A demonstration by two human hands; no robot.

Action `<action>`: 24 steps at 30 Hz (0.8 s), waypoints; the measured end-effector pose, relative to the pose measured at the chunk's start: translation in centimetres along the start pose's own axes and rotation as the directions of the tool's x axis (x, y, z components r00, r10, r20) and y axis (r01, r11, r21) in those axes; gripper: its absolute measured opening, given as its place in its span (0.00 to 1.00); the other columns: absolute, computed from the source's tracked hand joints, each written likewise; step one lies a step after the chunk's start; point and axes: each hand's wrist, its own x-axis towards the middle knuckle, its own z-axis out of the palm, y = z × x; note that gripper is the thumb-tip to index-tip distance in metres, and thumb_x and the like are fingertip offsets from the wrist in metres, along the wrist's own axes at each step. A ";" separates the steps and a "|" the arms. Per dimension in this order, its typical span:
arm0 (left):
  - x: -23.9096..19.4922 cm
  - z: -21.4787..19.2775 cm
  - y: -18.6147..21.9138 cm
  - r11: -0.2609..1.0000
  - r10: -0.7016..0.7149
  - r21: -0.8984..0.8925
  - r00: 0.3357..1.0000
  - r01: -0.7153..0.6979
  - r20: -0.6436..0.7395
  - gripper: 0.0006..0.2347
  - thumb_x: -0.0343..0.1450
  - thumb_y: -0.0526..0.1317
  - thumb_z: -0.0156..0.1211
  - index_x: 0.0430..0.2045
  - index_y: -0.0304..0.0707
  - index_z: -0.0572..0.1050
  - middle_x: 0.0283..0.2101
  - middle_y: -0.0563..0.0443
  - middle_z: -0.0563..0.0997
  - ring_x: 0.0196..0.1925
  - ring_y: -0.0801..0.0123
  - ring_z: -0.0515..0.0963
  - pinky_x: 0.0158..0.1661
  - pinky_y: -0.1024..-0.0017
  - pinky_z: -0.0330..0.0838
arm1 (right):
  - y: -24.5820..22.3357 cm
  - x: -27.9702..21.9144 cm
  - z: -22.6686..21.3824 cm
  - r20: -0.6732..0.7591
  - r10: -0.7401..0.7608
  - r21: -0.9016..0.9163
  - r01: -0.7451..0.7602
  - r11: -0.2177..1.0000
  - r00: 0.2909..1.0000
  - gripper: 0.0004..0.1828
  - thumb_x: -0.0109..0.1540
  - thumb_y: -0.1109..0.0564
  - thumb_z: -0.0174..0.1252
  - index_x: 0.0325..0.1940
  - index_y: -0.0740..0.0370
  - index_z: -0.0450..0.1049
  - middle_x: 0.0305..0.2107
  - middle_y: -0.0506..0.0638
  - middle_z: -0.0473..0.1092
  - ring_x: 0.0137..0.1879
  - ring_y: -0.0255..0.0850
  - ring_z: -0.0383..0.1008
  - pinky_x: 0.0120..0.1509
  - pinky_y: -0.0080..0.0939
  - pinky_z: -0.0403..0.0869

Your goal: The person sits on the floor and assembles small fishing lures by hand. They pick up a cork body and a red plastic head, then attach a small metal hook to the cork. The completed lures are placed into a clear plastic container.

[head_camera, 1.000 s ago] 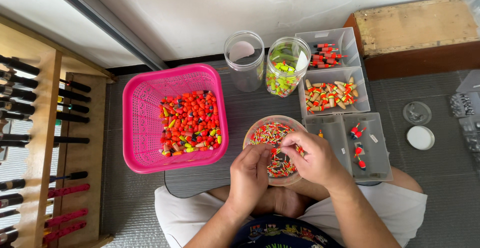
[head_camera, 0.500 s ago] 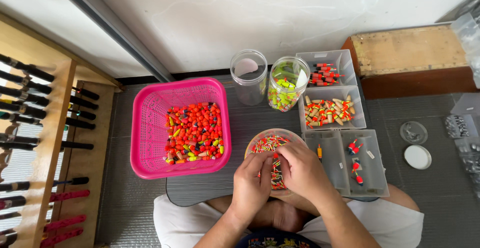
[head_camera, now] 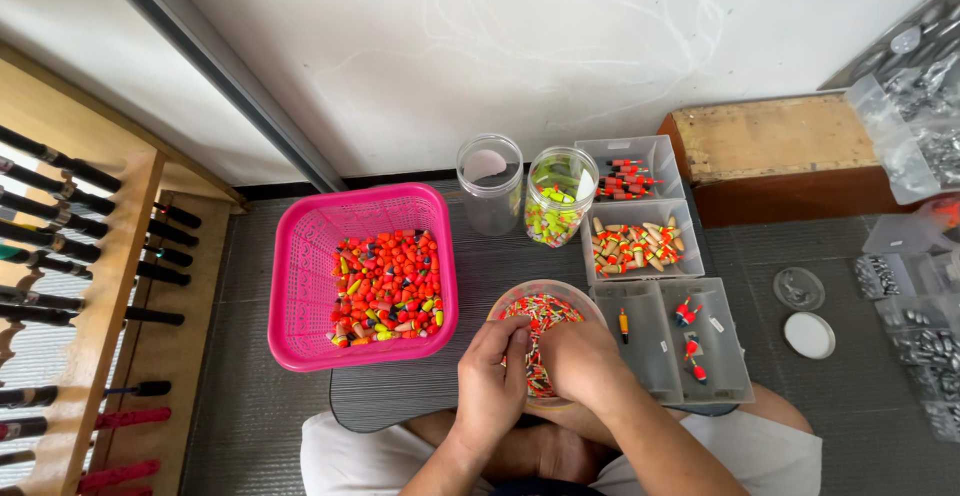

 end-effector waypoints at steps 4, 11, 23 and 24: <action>0.2 -0.4 0.4 1.000 -0.008 -0.005 1.000 0.008 -0.001 0.07 0.70 0.33 0.50 0.35 0.36 0.77 0.34 0.48 0.80 0.37 0.64 0.80 0.41 0.71 0.72 | 0.2 -0.6 -0.1 -0.050 -0.024 0.062 0.027 0.998 0.998 0.05 0.55 0.55 0.53 0.29 0.52 0.74 0.27 0.46 0.74 0.38 0.47 0.76 0.40 0.45 0.73; 0.0 -0.2 -0.2 0.996 -0.083 -0.051 0.995 0.080 -0.064 0.07 0.69 0.33 0.51 0.34 0.37 0.78 0.33 0.50 0.82 0.37 0.67 0.80 0.40 0.72 0.72 | 0.9 -1.5 0.0 -0.542 -0.204 0.211 0.367 0.906 0.815 0.04 0.51 0.60 0.53 0.23 0.55 0.72 0.21 0.53 0.73 0.30 0.54 0.72 0.34 0.52 0.68; 0.2 0.0 -1.0 0.903 -0.314 -0.316 0.949 0.291 -0.023 0.08 0.70 0.35 0.52 0.38 0.33 0.76 0.35 0.48 0.82 0.34 0.72 0.82 0.39 0.77 0.78 | 1.4 -3.0 0.1 -0.786 0.082 0.530 0.600 0.600 0.612 0.05 0.55 0.62 0.60 0.34 0.55 0.77 0.25 0.45 0.77 0.27 0.32 0.72 0.34 0.34 0.70; 0.1 0.1 -1.1 0.881 -0.336 -0.357 0.942 0.312 -0.008 0.08 0.71 0.35 0.52 0.39 0.33 0.76 0.34 0.48 0.82 0.34 0.73 0.82 0.38 0.77 0.77 | 1.5 -2.9 0.5 -0.777 0.130 0.559 0.582 0.590 0.616 0.08 0.55 0.61 0.60 0.37 0.55 0.79 0.30 0.45 0.80 0.29 0.30 0.77 0.36 0.33 0.73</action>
